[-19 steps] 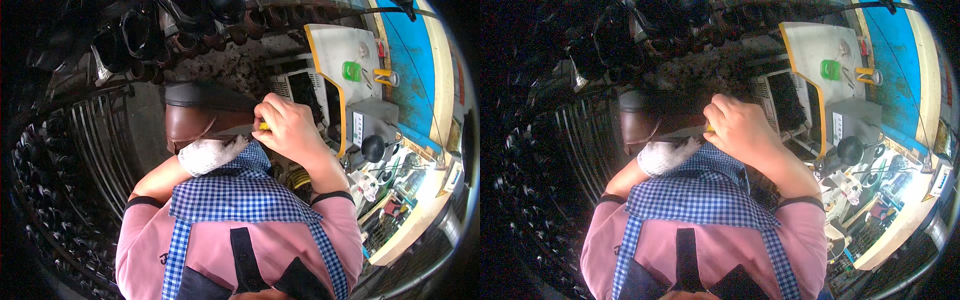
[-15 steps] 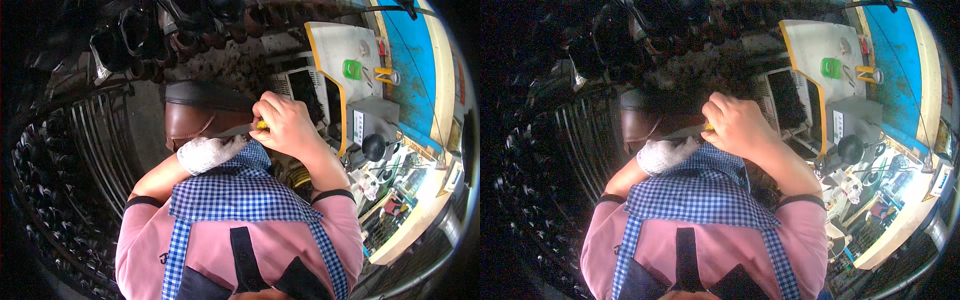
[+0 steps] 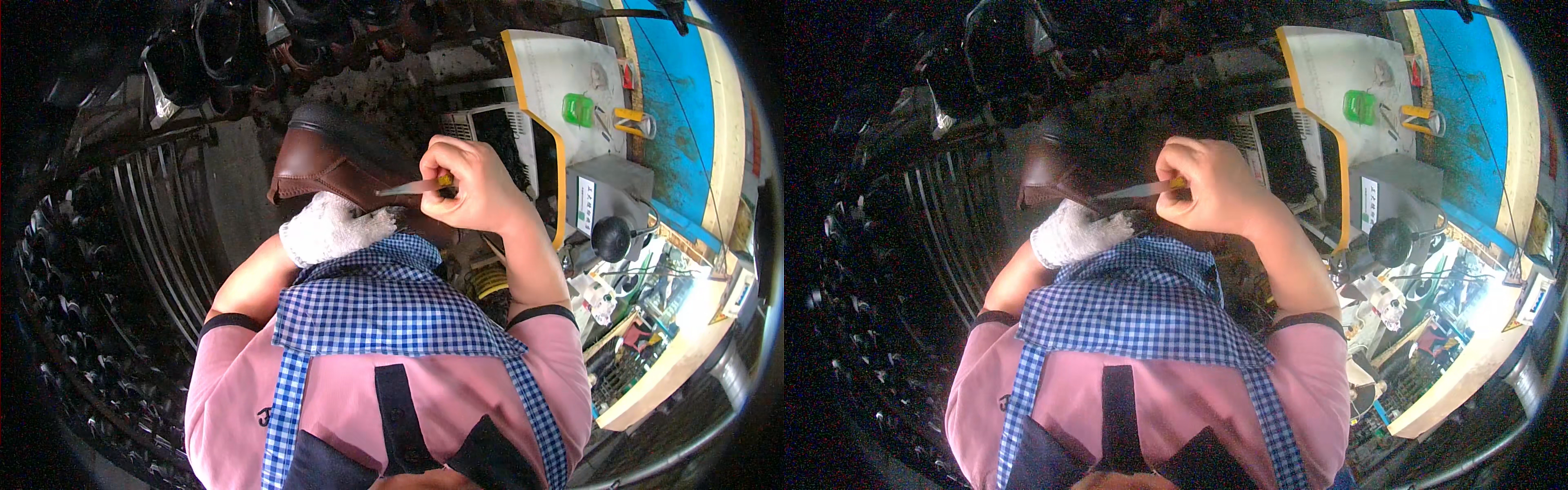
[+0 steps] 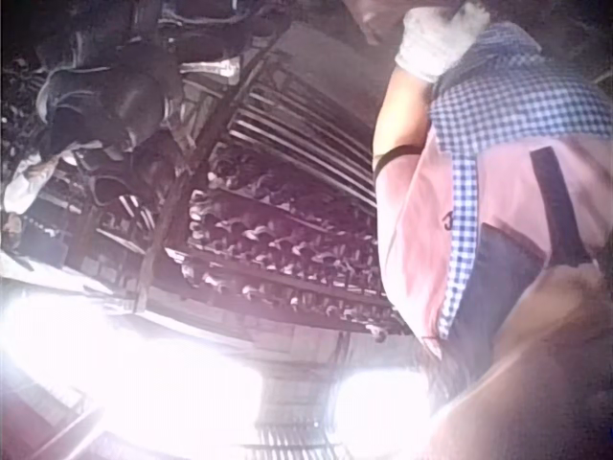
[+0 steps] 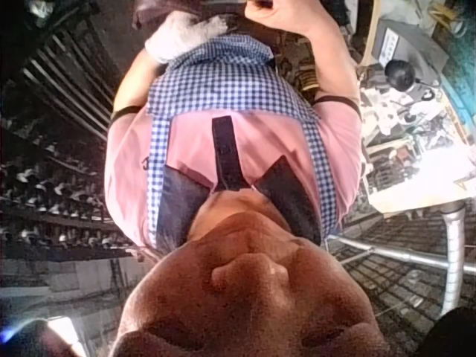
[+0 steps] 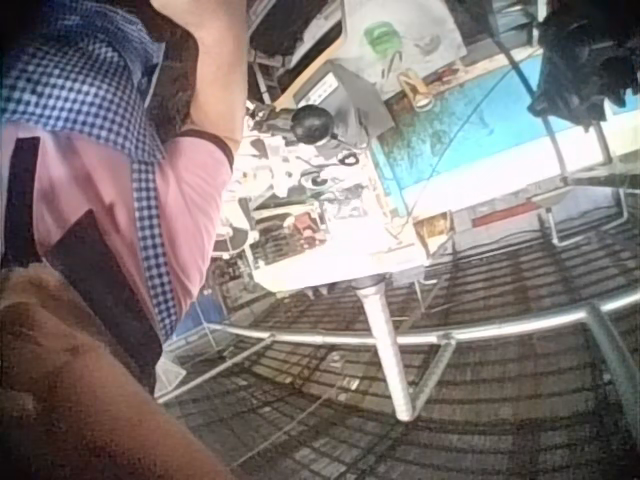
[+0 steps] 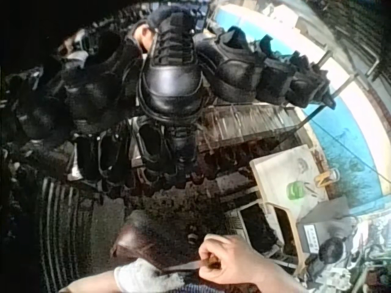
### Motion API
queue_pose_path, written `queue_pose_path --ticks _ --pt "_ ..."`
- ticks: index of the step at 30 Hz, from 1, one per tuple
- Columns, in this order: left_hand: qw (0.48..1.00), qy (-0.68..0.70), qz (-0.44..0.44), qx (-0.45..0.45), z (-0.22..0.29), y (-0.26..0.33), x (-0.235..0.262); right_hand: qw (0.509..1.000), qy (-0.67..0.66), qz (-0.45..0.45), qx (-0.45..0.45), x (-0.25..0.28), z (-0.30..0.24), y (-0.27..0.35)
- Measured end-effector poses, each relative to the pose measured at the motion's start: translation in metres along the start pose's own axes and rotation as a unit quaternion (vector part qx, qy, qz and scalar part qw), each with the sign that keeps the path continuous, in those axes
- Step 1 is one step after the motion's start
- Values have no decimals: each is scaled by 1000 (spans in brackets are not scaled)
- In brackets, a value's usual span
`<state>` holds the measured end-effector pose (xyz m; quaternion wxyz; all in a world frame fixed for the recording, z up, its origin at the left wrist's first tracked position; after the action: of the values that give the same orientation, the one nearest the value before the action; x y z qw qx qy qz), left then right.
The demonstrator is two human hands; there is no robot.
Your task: Using a small hand tool to trim or clean the edges of manufactured shoes in a production line setting.
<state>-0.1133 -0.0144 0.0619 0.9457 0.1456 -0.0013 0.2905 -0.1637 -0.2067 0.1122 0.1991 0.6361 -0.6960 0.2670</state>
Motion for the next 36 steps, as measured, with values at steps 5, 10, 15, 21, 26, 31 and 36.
queue_pose_path --ticks 5,10,15,21,26,31,36 --pt "999 25 -26 37 3 -2 4 999 -48 1 -19 -1 5 4" --pt "985 122 -2 123 -4 -12 10 999 39 9 -33 4 7 31" --pt "959 238 26 150 -21 -26 9 935 -144 152 -286 5 55 95" --pt "870 414 70 260 -40 -70 -15 904 -90 249 -336 -30 82 106" --pt "970 56 -12 236 -100 -81 -36 887 -135 288 -335 -30 144 61" --pt "918 -385 34 -86 -95 -149 -26 830 -212 386 -342 -62 187 63" --pt "894 -406 186 33 -131 -287 -23 812 -214 313 -443 -88 197 111"
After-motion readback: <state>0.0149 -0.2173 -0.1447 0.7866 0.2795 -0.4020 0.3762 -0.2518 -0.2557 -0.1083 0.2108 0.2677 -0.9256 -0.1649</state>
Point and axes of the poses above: each hand's wrist, its own y-axis away from the middle knuckle, its own x-axis out of the back of the hand, z = x × y, the point moved 2 cm from there along -y, towards the middle knuckle, and after that the axes turned 13 degrees about z, right-handed, at the moved point
